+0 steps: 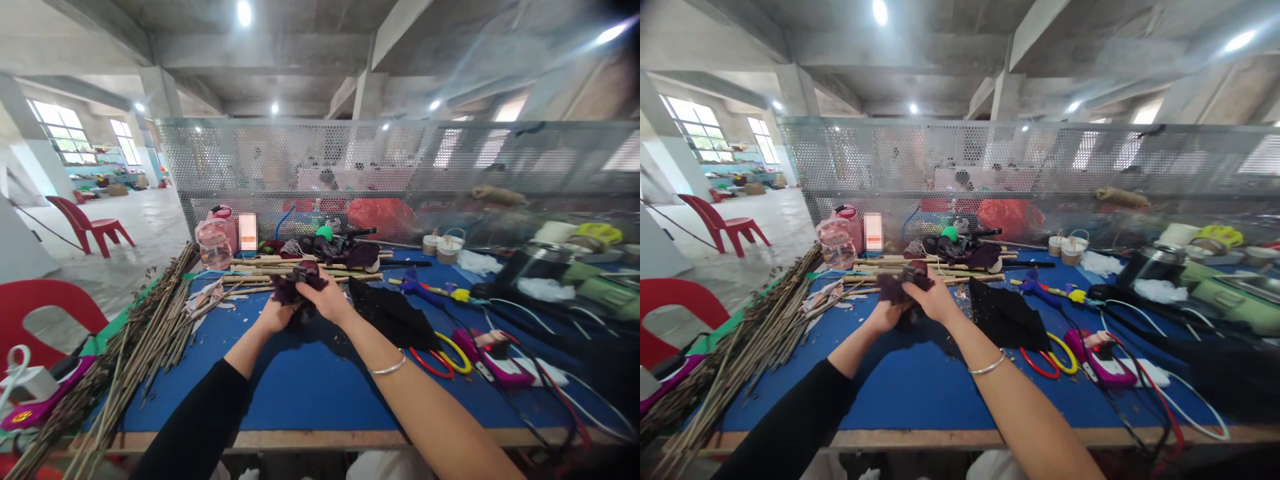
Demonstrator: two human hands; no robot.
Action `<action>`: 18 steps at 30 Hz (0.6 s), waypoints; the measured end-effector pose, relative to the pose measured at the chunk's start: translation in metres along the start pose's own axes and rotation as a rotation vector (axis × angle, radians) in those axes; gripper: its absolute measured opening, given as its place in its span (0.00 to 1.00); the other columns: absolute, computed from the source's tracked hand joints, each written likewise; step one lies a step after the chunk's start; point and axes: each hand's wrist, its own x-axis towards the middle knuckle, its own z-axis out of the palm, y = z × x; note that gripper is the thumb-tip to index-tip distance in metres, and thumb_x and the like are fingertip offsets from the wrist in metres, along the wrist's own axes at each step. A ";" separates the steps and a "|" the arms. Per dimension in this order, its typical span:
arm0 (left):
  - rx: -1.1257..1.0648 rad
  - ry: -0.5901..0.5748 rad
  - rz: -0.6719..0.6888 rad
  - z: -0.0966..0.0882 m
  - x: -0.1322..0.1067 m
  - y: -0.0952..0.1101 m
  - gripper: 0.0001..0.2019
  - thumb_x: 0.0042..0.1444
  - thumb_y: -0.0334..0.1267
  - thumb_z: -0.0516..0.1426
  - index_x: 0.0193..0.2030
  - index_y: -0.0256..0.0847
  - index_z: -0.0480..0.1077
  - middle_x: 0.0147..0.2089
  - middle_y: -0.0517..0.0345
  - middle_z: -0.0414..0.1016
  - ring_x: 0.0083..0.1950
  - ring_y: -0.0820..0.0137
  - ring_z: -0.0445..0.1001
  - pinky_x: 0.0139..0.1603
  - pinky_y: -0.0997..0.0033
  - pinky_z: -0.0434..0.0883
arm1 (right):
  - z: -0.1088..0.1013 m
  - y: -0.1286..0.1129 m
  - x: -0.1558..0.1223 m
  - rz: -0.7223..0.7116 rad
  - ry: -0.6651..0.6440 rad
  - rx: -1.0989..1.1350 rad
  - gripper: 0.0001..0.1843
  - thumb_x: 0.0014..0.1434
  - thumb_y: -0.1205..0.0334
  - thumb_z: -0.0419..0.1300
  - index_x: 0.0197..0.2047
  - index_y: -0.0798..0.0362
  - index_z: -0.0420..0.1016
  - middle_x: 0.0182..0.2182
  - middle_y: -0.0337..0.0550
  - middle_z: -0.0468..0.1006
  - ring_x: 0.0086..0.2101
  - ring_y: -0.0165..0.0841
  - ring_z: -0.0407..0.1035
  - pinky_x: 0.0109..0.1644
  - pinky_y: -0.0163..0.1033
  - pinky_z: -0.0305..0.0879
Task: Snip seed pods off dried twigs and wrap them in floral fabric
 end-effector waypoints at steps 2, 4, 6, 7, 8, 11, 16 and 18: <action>-0.013 0.067 0.002 -0.001 0.001 -0.003 0.19 0.50 0.45 0.56 0.46 0.36 0.70 0.47 0.47 0.74 0.52 0.58 0.69 0.56 0.56 0.63 | -0.002 0.004 -0.004 0.001 0.030 0.027 0.26 0.50 0.56 0.61 0.52 0.52 0.62 0.46 0.44 0.73 0.45 0.33 0.67 0.50 0.39 0.62; 0.056 0.088 -0.002 -0.003 0.001 -0.005 0.14 0.49 0.41 0.56 0.42 0.38 0.73 0.46 0.47 0.75 0.54 0.57 0.67 0.59 0.56 0.60 | -0.004 0.014 -0.010 0.076 0.007 -0.029 0.29 0.47 0.57 0.63 0.52 0.53 0.61 0.46 0.46 0.72 0.45 0.34 0.67 0.51 0.41 0.61; 0.134 0.105 -0.011 -0.005 0.002 -0.006 0.12 0.48 0.36 0.55 0.39 0.40 0.74 0.46 0.47 0.75 0.57 0.57 0.64 0.63 0.57 0.55 | -0.004 0.028 -0.016 0.183 -0.042 -0.091 0.29 0.44 0.57 0.64 0.49 0.55 0.64 0.44 0.46 0.74 0.43 0.35 0.67 0.50 0.42 0.61; 0.147 0.129 -0.018 -0.005 0.002 -0.008 0.12 0.48 0.35 0.54 0.39 0.40 0.74 0.46 0.47 0.74 0.58 0.58 0.63 0.64 0.58 0.54 | -0.004 0.035 -0.019 0.223 -0.071 -0.105 0.27 0.44 0.58 0.64 0.47 0.55 0.65 0.41 0.46 0.74 0.41 0.35 0.68 0.49 0.43 0.62; 0.139 0.153 -0.028 -0.005 0.002 -0.009 0.13 0.49 0.34 0.53 0.40 0.40 0.74 0.47 0.47 0.74 0.59 0.58 0.62 0.64 0.58 0.53 | -0.004 0.040 -0.021 0.246 -0.099 -0.102 0.25 0.43 0.58 0.65 0.45 0.56 0.67 0.39 0.45 0.75 0.39 0.35 0.68 0.47 0.42 0.62; 0.094 0.196 -0.043 -0.002 0.003 -0.013 0.16 0.53 0.36 0.49 0.46 0.41 0.71 0.49 0.49 0.73 0.60 0.60 0.61 0.63 0.56 0.54 | -0.005 0.049 -0.025 0.243 -0.145 -0.036 0.24 0.41 0.61 0.65 0.43 0.55 0.66 0.37 0.42 0.73 0.37 0.32 0.67 0.42 0.39 0.63; 0.159 0.114 0.018 0.004 -0.003 -0.011 0.15 0.49 0.37 0.55 0.44 0.42 0.72 0.50 0.48 0.72 0.60 0.57 0.61 0.65 0.57 0.51 | -0.012 0.036 -0.026 0.108 -0.017 -0.037 0.21 0.43 0.62 0.61 0.43 0.53 0.65 0.37 0.42 0.72 0.37 0.33 0.67 0.40 0.37 0.63; 0.233 0.071 0.089 0.006 -0.006 -0.005 0.15 0.48 0.36 0.56 0.44 0.40 0.72 0.51 0.46 0.71 0.59 0.56 0.62 0.64 0.56 0.51 | -0.013 0.027 -0.029 -0.017 0.031 -0.047 0.16 0.45 0.63 0.58 0.40 0.53 0.66 0.35 0.43 0.73 0.37 0.34 0.67 0.42 0.38 0.63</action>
